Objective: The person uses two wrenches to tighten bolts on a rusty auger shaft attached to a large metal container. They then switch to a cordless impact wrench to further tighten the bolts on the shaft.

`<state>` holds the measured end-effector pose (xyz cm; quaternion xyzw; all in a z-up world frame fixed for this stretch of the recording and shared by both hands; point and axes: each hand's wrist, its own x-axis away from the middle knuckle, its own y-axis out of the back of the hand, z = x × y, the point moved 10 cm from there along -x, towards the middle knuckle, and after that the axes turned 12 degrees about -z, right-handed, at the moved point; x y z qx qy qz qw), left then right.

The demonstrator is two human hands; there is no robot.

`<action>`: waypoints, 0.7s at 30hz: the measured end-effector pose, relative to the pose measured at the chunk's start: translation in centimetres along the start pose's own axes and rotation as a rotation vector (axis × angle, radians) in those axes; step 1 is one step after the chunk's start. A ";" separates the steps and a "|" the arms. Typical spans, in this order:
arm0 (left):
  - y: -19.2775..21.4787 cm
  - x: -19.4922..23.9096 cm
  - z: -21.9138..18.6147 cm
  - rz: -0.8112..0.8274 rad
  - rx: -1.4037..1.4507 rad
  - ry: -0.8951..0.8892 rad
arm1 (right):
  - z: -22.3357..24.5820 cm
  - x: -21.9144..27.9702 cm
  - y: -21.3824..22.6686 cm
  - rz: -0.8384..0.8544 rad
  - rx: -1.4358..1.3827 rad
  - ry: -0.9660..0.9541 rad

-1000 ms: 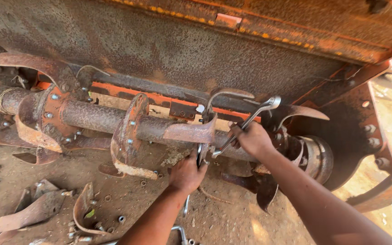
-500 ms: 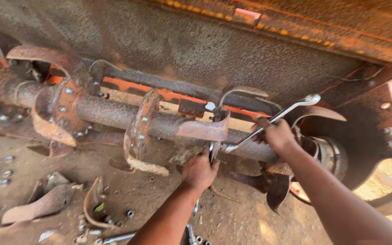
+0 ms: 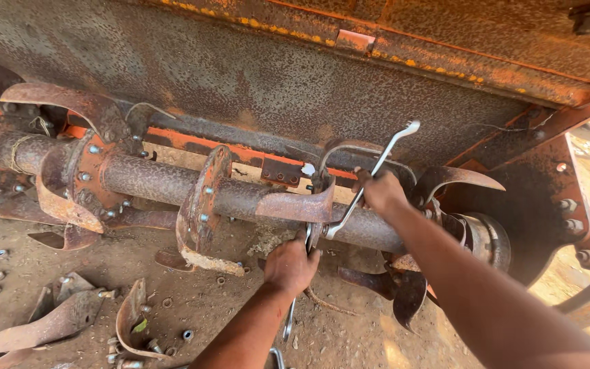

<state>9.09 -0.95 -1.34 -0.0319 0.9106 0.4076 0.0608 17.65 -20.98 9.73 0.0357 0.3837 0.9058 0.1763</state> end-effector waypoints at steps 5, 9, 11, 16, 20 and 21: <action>0.3 -0.3 0.5 0.083 0.010 0.078 | 1.8 12.4 0.9 -0.202 0.096 0.719; 0.2 -1.3 0.1 0.034 -0.015 0.101 | -1.1 21.0 -2.0 -0.121 0.422 1.189; 0.7 -1.9 0.0 0.003 -0.042 0.075 | -1.3 22.3 -1.9 -0.107 0.400 1.220; -0.2 -3.1 0.1 0.101 -0.050 0.176 | 0.0 19.6 1.3 -0.167 0.320 0.960; 0.0 -2.5 0.1 0.081 -0.050 0.105 | 1.2 20.1 2.8 -0.235 0.337 0.984; 0.3 -2.3 0.0 0.041 -0.047 0.063 | 0.5 19.0 2.9 -0.215 0.394 0.874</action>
